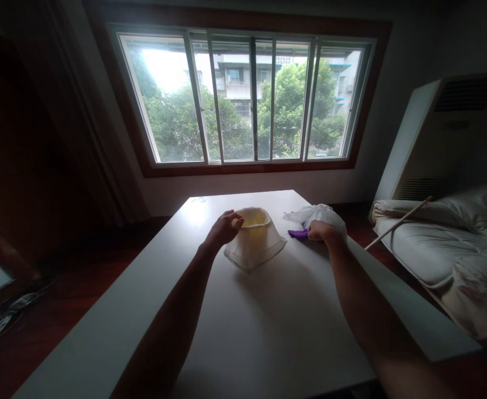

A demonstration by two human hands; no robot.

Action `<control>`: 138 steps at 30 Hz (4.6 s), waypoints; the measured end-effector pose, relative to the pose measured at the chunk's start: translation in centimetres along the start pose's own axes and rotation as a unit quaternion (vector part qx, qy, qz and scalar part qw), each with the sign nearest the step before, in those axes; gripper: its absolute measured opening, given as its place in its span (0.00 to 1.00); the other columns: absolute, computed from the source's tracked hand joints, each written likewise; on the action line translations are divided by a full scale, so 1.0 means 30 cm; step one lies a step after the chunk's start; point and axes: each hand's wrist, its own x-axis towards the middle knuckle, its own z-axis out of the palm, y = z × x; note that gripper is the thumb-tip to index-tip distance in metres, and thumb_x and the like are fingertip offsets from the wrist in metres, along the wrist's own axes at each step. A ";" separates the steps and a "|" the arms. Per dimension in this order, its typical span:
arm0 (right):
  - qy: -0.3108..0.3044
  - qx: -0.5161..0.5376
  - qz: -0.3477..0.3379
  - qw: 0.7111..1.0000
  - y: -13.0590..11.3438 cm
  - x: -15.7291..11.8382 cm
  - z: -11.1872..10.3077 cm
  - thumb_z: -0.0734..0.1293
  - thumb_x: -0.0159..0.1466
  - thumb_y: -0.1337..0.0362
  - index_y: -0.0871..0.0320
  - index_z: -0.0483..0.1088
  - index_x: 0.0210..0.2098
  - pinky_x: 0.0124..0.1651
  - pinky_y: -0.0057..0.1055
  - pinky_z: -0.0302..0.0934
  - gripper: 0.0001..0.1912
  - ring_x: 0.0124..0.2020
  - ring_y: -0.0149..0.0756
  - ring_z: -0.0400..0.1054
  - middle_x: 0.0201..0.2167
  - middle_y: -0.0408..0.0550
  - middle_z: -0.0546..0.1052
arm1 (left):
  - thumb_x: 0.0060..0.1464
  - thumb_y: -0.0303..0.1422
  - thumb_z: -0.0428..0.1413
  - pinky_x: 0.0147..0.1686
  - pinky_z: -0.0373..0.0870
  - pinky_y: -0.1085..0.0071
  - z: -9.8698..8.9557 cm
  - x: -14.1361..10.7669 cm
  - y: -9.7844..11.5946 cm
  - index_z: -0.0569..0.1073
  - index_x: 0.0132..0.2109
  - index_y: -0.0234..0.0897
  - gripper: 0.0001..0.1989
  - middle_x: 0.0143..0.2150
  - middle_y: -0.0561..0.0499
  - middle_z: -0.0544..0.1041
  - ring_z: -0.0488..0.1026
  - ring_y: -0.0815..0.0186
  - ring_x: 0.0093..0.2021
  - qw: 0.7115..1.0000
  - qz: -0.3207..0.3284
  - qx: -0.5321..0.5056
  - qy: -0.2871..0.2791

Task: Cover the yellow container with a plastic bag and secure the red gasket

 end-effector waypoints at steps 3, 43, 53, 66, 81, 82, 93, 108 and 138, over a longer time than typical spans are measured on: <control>-0.035 0.005 -0.046 0.998 -0.011 0.012 -0.033 0.68 0.56 0.68 0.59 0.78 0.43 0.40 0.33 0.64 0.15 0.40 0.46 0.75 0.41 0.59 0.81 | 0.64 0.41 0.50 0.59 0.69 0.61 0.000 0.002 -0.003 0.79 0.48 0.37 0.17 0.60 0.41 0.74 0.73 0.55 0.58 1.000 0.003 -0.004 -0.002; 0.060 0.613 -0.089 0.783 -0.370 0.006 -0.074 0.68 0.59 0.71 0.65 0.74 0.43 0.26 0.28 0.72 0.12 0.21 0.32 0.72 0.22 0.46 0.75 | 0.66 0.51 0.48 0.56 0.71 0.57 -0.006 0.005 0.005 0.67 0.63 0.35 0.29 0.57 0.36 0.77 0.75 0.53 0.58 0.979 -0.016 -0.197 0.039; 0.131 0.424 -0.209 0.872 -0.391 -0.016 -0.040 0.65 0.65 0.53 0.63 0.78 0.47 0.34 0.33 0.71 0.21 0.30 0.41 0.76 0.28 0.52 0.80 | 0.54 0.39 0.66 0.47 0.75 0.60 -0.029 0.027 0.066 0.66 0.60 0.30 0.31 0.40 0.41 0.83 0.80 0.62 0.37 0.856 -0.069 -0.502 0.097; 0.067 0.348 -0.339 0.871 -0.359 -0.079 -0.089 0.70 0.61 0.51 0.61 0.79 0.44 0.29 0.31 0.62 0.20 0.23 0.34 0.68 0.26 0.48 0.78 | 0.61 0.27 0.53 0.26 0.73 0.73 -0.035 0.037 0.040 0.70 0.57 0.27 0.18 0.31 0.47 0.79 0.71 0.73 0.21 0.824 -0.163 -0.534 0.099; 0.014 0.288 -0.404 0.868 -0.342 -0.085 -0.105 0.72 0.59 0.54 0.59 0.79 0.32 0.30 0.28 0.57 0.13 0.25 0.31 0.64 0.23 0.45 0.76 | 0.48 0.50 0.66 0.53 0.73 0.55 -0.025 0.021 0.003 0.76 0.57 0.39 0.32 0.56 0.40 0.76 0.76 0.53 0.51 0.966 -0.011 -0.255 0.053; 0.008 0.285 -0.404 0.869 -0.343 -0.087 -0.103 0.72 0.60 0.55 0.59 0.79 0.32 0.30 0.28 0.57 0.13 0.25 0.31 0.64 0.23 0.45 0.76 | 0.46 0.50 0.67 0.54 0.72 0.55 -0.028 0.017 0.001 0.78 0.54 0.40 0.30 0.55 0.41 0.77 0.75 0.53 0.51 0.971 0.004 -0.234 0.045; -0.045 0.268 -0.405 0.873 -0.321 -0.048 -0.060 0.70 0.60 0.53 0.61 0.77 0.33 0.29 0.27 0.53 0.15 0.25 0.29 0.61 0.24 0.43 0.73 | 0.50 0.49 0.63 0.41 0.72 0.67 -0.040 -0.001 0.016 0.80 0.33 0.37 0.18 0.38 0.46 0.79 0.74 0.62 0.36 0.992 0.038 -0.112 -0.052; -0.011 0.226 -0.402 0.887 -0.312 -0.046 -0.078 0.75 0.54 0.50 0.59 0.80 0.33 0.39 0.30 0.64 0.18 0.37 0.37 0.70 0.40 0.52 0.75 | 0.45 0.44 0.68 0.29 0.65 0.69 -0.067 -0.025 0.085 0.82 0.30 0.37 0.14 0.26 0.49 0.79 0.72 0.64 0.27 0.997 -0.020 -0.042 -0.056; 0.003 0.274 -0.411 0.870 -0.315 -0.073 -0.099 0.74 0.59 0.51 0.58 0.80 0.35 0.52 0.37 0.67 0.16 0.47 0.43 0.74 0.48 0.54 0.79 | 0.50 0.50 0.64 0.48 0.69 0.59 -0.114 -0.023 0.089 0.79 0.34 0.38 0.18 0.35 0.47 0.80 0.75 0.57 0.38 0.999 -0.028 -0.016 -0.035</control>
